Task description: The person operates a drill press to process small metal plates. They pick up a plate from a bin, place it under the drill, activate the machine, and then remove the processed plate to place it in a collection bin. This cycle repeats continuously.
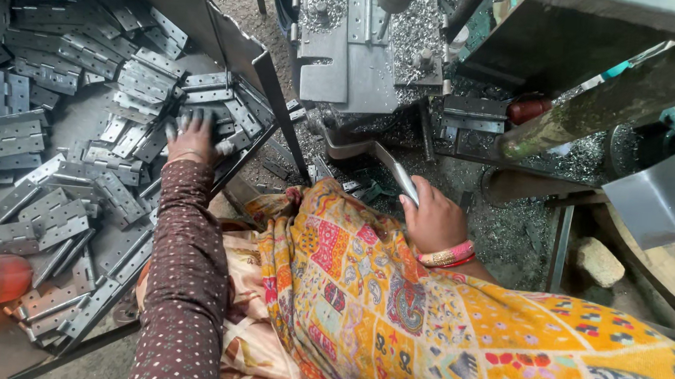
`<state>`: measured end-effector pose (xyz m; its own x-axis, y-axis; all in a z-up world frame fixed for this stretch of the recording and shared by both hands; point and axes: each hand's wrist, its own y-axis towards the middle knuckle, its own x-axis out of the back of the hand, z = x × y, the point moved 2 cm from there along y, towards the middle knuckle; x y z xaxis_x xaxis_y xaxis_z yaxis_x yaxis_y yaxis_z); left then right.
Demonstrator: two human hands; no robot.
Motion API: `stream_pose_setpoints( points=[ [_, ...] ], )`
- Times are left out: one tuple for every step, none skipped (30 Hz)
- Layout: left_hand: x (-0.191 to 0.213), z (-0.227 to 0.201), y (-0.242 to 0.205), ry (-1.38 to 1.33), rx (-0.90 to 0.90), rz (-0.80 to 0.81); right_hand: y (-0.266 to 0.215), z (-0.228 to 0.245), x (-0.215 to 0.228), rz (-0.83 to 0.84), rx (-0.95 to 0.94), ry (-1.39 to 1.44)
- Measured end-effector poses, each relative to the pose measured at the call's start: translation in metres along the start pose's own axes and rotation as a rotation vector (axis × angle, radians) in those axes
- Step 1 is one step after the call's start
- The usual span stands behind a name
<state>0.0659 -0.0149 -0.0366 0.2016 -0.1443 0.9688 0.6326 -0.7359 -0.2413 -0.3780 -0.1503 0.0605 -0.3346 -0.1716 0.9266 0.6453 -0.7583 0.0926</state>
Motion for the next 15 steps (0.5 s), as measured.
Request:
stream_pose_setpoints(
  points=[
    [-0.01, 0.005, 0.001, -0.048, -0.021, -0.027, 0.0, 0.0, -0.002, -0.007, 0.004, 0.006],
    [-0.02, 0.009, 0.001, -0.096, -0.042, -0.055, -0.001, -0.001, -0.003, -0.014, 0.008, 0.012],
    [-0.03, 0.011, 0.0, -0.122, -0.069, -0.094, 0.0, -0.002, -0.004, -0.033, 0.007, 0.017],
    [-0.041, 0.013, -0.005, -0.148, -0.097, -0.133, -0.001, -0.003, -0.004, -0.036, 0.011, 0.028],
    [-0.047, 0.012, -0.006, -0.062, -0.152, -0.241, 0.001, -0.003, -0.006, -0.047, 0.014, 0.039],
    [-0.053, 0.012, -0.01, 0.024, -0.206, -0.351, 0.001, -0.003, -0.007, -0.058, 0.018, 0.05],
    [-0.057, 0.012, -0.01, 0.051, -0.202, -0.358, 0.002, -0.004, -0.008, -0.059, 0.013, 0.051],
    [-0.06, 0.011, -0.011, 0.078, -0.198, -0.365, 0.003, -0.004, -0.009, -0.061, 0.007, 0.053],
    [-0.06, 0.011, -0.017, -0.01, -0.198, -0.424, 0.002, -0.004, -0.011, -0.061, 0.001, 0.054],
    [-0.058, 0.01, -0.021, -0.101, -0.199, -0.48, 0.002, -0.005, -0.011, -0.051, -0.005, 0.063],
    [-0.055, 0.011, -0.029, -0.155, -0.13, -0.5, 0.001, -0.005, -0.012, -0.039, -0.011, 0.075],
    [-0.051, 0.008, -0.035, -0.21, -0.061, -0.517, 0.0, -0.006, -0.012, -0.027, -0.018, 0.087],
    [-0.045, 0.004, -0.041, -0.215, -0.044, -0.541, 0.0, -0.006, -0.012, -0.02, -0.025, 0.089],
    [-0.037, -0.003, -0.046, -0.222, -0.027, -0.565, 0.002, -0.007, -0.011, -0.012, -0.032, 0.092],
    [-0.03, -0.01, -0.054, -0.289, -0.013, -0.554, 0.001, -0.006, -0.011, 0.0, -0.04, 0.097]
  ],
)
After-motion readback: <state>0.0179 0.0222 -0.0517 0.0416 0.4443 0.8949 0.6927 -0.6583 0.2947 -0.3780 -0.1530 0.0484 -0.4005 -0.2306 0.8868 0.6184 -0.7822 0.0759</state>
